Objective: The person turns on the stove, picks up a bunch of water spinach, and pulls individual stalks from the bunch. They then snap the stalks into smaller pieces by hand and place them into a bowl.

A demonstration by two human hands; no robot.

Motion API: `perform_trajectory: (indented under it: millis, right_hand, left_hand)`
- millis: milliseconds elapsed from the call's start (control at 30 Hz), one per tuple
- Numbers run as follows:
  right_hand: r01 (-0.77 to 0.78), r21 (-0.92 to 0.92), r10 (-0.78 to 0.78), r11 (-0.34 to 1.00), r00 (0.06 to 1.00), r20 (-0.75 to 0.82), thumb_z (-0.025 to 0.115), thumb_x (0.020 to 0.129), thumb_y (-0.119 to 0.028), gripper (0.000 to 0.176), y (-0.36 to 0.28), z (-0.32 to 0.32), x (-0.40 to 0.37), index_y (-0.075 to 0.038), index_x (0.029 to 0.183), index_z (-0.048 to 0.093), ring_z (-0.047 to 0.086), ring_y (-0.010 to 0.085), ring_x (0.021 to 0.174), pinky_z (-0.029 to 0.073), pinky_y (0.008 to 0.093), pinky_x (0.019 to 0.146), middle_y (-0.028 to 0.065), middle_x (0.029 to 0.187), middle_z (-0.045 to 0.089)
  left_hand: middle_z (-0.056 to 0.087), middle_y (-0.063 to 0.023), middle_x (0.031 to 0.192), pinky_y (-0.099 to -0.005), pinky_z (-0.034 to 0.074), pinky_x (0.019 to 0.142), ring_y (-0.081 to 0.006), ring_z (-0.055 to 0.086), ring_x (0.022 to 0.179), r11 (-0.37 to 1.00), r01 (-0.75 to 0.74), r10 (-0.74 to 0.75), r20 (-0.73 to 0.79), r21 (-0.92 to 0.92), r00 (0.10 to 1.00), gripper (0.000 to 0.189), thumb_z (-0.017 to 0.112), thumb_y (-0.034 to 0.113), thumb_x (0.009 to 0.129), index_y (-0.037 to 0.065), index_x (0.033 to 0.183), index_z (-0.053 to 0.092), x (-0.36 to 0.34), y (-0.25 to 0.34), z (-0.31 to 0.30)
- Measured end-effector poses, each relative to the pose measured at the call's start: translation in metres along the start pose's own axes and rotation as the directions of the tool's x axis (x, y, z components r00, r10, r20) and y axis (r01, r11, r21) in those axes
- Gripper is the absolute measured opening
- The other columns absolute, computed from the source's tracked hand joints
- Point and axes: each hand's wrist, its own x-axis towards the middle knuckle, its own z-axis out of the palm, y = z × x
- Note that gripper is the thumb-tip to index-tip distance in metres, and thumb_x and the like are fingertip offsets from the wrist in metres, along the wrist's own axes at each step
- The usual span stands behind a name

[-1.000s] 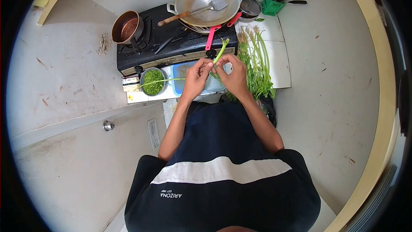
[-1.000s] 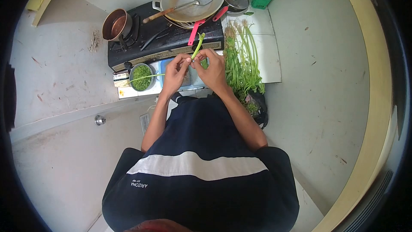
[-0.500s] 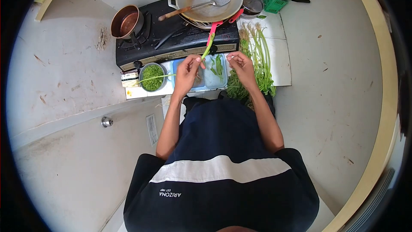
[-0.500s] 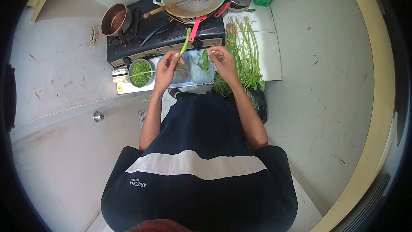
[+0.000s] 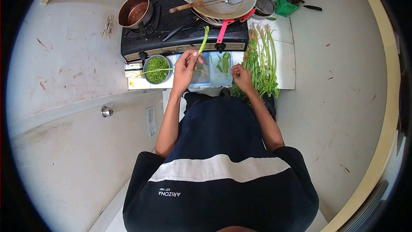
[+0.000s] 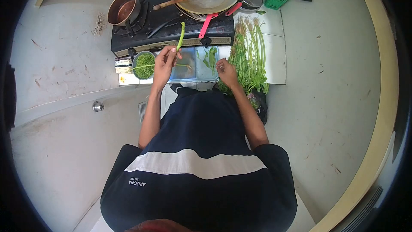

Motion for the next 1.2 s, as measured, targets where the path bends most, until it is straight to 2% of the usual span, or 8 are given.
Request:
perform_trajectory:
  millis: [300, 467, 600, 700, 800, 867, 1033, 1200]
  right_hand:
    - [0.013, -0.225, 0.011, 0.974, 0.995, 0.104, 0.068, 0.083, -0.006, 0.016, 0.022, 0.019, -0.004, -0.005, 0.099, 0.066, 0.071, 0.0325, 0.079, 0.056, 0.0445, 0.075, 0.0122, 0.091, 0.072]
    - [0.252, -0.437, -0.275, 0.864, 0.961, 0.011, 0.070, 0.083, -0.009, 0.013, 0.012, 0.025, -0.007, -0.004, 0.095, 0.069, 0.068, 0.0336, 0.089, 0.054, 0.0455, 0.084, 0.0132, 0.096, 0.068]
    - [0.269, -0.326, -0.281, 0.906, 0.960, 0.011, 0.070, 0.088, -0.012, 0.015, -0.019, 0.030, -0.004, -0.003, 0.100, 0.071, 0.067, 0.0359, 0.090, 0.053, 0.0434, 0.087, 0.0143, 0.098, 0.067]
    - [0.079, -0.026, -0.073, 0.997, 0.978, 0.194, 0.069, 0.095, -0.017, 0.018, -0.052, 0.043, -0.002, -0.004, 0.106, 0.072, 0.069, 0.0323, 0.093, 0.052, 0.0388, 0.088, 0.0131, 0.105, 0.069]
    - [-0.042, 0.286, -0.055, 0.957, 0.944, 0.324, 0.066, 0.100, -0.021, 0.022, -0.062, 0.064, 0.006, -0.004, 0.112, 0.072, 0.071, 0.0245, 0.098, 0.052, 0.0351, 0.087, 0.0131, 0.111, 0.072]
    - [-0.275, 0.499, 0.012, 0.822, 0.884, 0.467, 0.059, 0.106, -0.025, 0.030, -0.075, 0.072, 0.012, -0.001, 0.121, 0.068, 0.069, 0.0157, 0.099, 0.054, 0.0307, 0.087, 0.0112, 0.112, 0.072]
    - [-0.098, 0.242, -0.028, 0.965, 0.882, 0.470, 0.064, 0.101, -0.021, 0.025, -0.073, 0.089, 0.025, -0.003, 0.118, 0.070, 0.071, 0.0190, 0.098, 0.055, 0.0342, 0.087, 0.0134, 0.106, 0.074]
    - [0.167, -0.065, -0.138, 0.984, 0.938, 0.318, 0.067, 0.092, -0.013, 0.022, -0.053, 0.104, 0.037, -0.005, 0.112, 0.071, 0.072, 0.0313, 0.098, 0.055, 0.0410, 0.087, 0.0162, 0.106, 0.073]
  left_hand:
    - [0.064, -0.0016, 0.088, -0.0213, 0.042, 0.069, -0.0061, 0.049, 0.074, 0.989, -0.139, 0.131, -0.147, -0.047, 0.980, 0.028, 0.049, 0.022, 0.110, -0.001, 0.110, 0.065, 0.009, 0.000, -0.013]
    - [0.057, -0.0051, 0.088, -0.0337, 0.052, 0.085, -0.0132, 0.054, 0.079, 0.908, -0.217, 0.112, -0.291, -0.359, 0.950, 0.027, 0.043, 0.026, 0.112, 0.003, 0.111, 0.055, 0.014, 0.001, -0.031]
    - [0.051, -0.0061, 0.097, -0.0541, 0.052, 0.104, -0.0175, 0.054, 0.086, 0.789, -0.342, 0.054, -0.497, -0.511, 0.866, 0.022, 0.038, 0.025, 0.112, 0.006, 0.120, 0.047, 0.011, -0.007, -0.053]
    - [0.049, -0.0082, 0.105, -0.0610, 0.049, 0.108, -0.0202, 0.054, 0.094, 0.774, -0.386, -0.011, -0.619, -0.503, 0.785, 0.021, 0.039, 0.023, 0.112, 0.007, 0.124, 0.045, 0.004, -0.024, -0.073]
    - [0.048, -0.0099, 0.111, -0.0623, 0.050, 0.108, -0.0231, 0.054, 0.101, 0.749, -0.402, -0.108, -0.695, -0.527, 0.711, 0.021, 0.040, 0.022, 0.112, 0.007, 0.126, 0.043, -0.007, -0.046, -0.087]
    - [0.047, -0.0104, 0.113, -0.0622, 0.050, 0.107, -0.0244, 0.054, 0.104, 0.738, -0.404, -0.155, -0.719, -0.540, 0.677, 0.020, 0.040, 0.021, 0.112, 0.008, 0.126, 0.042, -0.013, -0.060, -0.095]
    - [0.048, -0.0111, 0.121, -0.0580, 0.052, 0.106, -0.0273, 0.055, 0.112, 0.772, -0.319, -0.208, -0.692, -0.550, 0.691, 0.019, 0.045, 0.019, 0.110, 0.007, 0.124, 0.041, -0.019, -0.101, -0.117]
    - [0.059, -0.0083, 0.122, -0.0365, 0.059, 0.087, -0.0179, 0.061, 0.101, 0.855, -0.008, -0.320, -0.540, -0.518, 0.779, 0.013, 0.055, 0.012, 0.104, 0.006, 0.117, 0.056, -0.024, -0.145, -0.152]
